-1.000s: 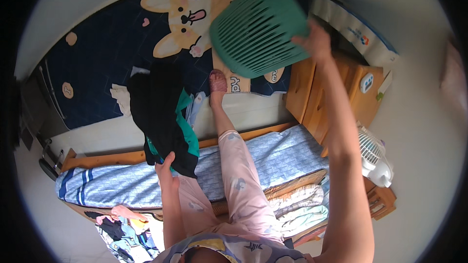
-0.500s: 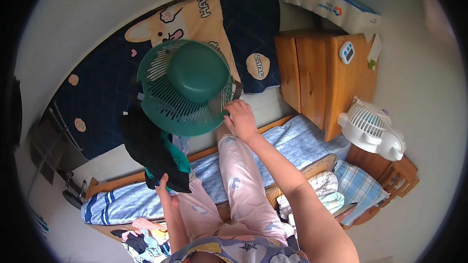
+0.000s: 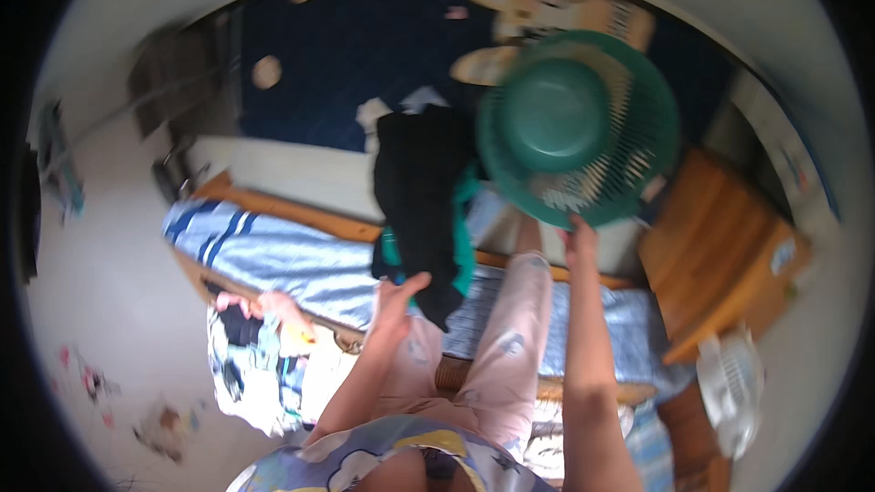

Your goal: The person organizes a messy bedroom by picking up and folding various items of clothing, including shirts and pants, from a pile on the bed. They also arrange pillows and a cushion on the bed and later place clothes onto hangers.

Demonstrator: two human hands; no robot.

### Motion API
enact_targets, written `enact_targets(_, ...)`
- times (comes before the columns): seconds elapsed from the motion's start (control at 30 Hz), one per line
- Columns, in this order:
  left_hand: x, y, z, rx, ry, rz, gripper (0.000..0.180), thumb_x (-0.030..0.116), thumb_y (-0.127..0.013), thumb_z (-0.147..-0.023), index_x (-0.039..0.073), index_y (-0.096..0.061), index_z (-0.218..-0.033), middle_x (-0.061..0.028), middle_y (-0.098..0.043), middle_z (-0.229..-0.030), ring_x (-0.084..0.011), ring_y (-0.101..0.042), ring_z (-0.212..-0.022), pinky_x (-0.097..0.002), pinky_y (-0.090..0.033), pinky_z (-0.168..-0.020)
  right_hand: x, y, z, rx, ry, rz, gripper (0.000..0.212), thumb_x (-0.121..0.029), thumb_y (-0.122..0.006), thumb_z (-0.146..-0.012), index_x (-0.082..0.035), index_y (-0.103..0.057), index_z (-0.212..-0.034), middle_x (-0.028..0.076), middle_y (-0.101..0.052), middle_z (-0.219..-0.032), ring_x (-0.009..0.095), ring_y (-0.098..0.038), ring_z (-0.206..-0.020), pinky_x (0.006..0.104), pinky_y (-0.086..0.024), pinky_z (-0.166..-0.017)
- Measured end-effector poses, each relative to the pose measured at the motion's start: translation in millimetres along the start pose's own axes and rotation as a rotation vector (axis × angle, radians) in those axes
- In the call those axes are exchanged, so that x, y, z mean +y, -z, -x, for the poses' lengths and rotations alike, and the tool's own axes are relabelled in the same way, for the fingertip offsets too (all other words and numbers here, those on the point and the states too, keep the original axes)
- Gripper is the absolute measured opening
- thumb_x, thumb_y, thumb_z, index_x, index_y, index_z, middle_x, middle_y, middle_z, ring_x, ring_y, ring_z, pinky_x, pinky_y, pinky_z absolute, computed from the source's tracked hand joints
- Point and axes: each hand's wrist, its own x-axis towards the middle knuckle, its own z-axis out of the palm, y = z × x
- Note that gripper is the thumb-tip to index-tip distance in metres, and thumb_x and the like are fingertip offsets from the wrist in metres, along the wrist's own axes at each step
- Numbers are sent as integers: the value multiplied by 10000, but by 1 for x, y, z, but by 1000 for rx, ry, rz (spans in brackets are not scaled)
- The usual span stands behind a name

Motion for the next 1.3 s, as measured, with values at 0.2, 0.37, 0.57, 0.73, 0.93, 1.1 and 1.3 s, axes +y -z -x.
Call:
enact_targets(0.2,-24,7,-4,17,-82,227,458,45,-741,-704,14,-569,-1128,-56,-623,-1052,-158,-583,-961,-294,-438,-875,-22,13,14,-81,71,-71,251,3,-569,-828,-29,-551,-1076,99,-630,-968,226,-654,-773,313,-602,-656)
enact_targets(0.37,-29,23,1,58,-72,309,477,38,-745,-700,7,-557,-1138,-64,-620,-1058,-162,-584,-957,-293,-450,-862,-72,2,5,-195,128,-152,404,-187,-615,-871,-45,-476,-1223,93,-583,-1116,211,-611,-943,303,-542,-799)
enact_targets(0.57,-18,43,30,46,-61,461,523,41,-749,-693,-1,-536,-1169,-70,-599,-1099,-165,-576,-978,-284,-453,-859,-87,8,61,-253,136,351,450,-257,-613,-882,-62,-457,-1256,86,-601,-1085,186,-608,-918,289,-498,-795)
enact_targets(0.73,15,69,72,57,-105,551,609,76,-763,-673,11,-495,-1216,-65,-569,-1134,-174,-559,-999,-312,-449,-864,-51,15,172,-215,115,715,230,-160,-596,-878,-87,-555,-1092,55,-653,-914,110,-617,-767,229,-501,-650)
enact_targets(0.93,61,123,103,126,28,623,448,168,-770,-659,30,-565,-1032,-57,-601,-963,-183,-606,-841,-325,-508,-761,-21,18,257,-72,98,733,226,-164,-567,-897,-54,-557,-1095,62,-651,-931,124,-615,-796,255,-506,-698)
enact_targets(1.1,95,180,91,180,-60,531,498,174,-763,-667,10,-567,-1094,-69,-610,-1049,-199,-594,-916,-352,-494,-822,5,-41,304,-81,200,576,269,-171,-567,-895,-37,-556,-1128,51,-653,-920,106,-610,-777,243,-491,-692)
enact_targets(1.3,142,207,89,42,-178,382,440,154,-732,-722,-11,-571,-1097,-70,-604,-1048,-181,-582,-933,-326,-480,-820,44,-75,343,-318,207,357,298,-180,-562,-911,-47,-523,-1175,49,-641,-991,94,-601,-802,224,-483,-701)
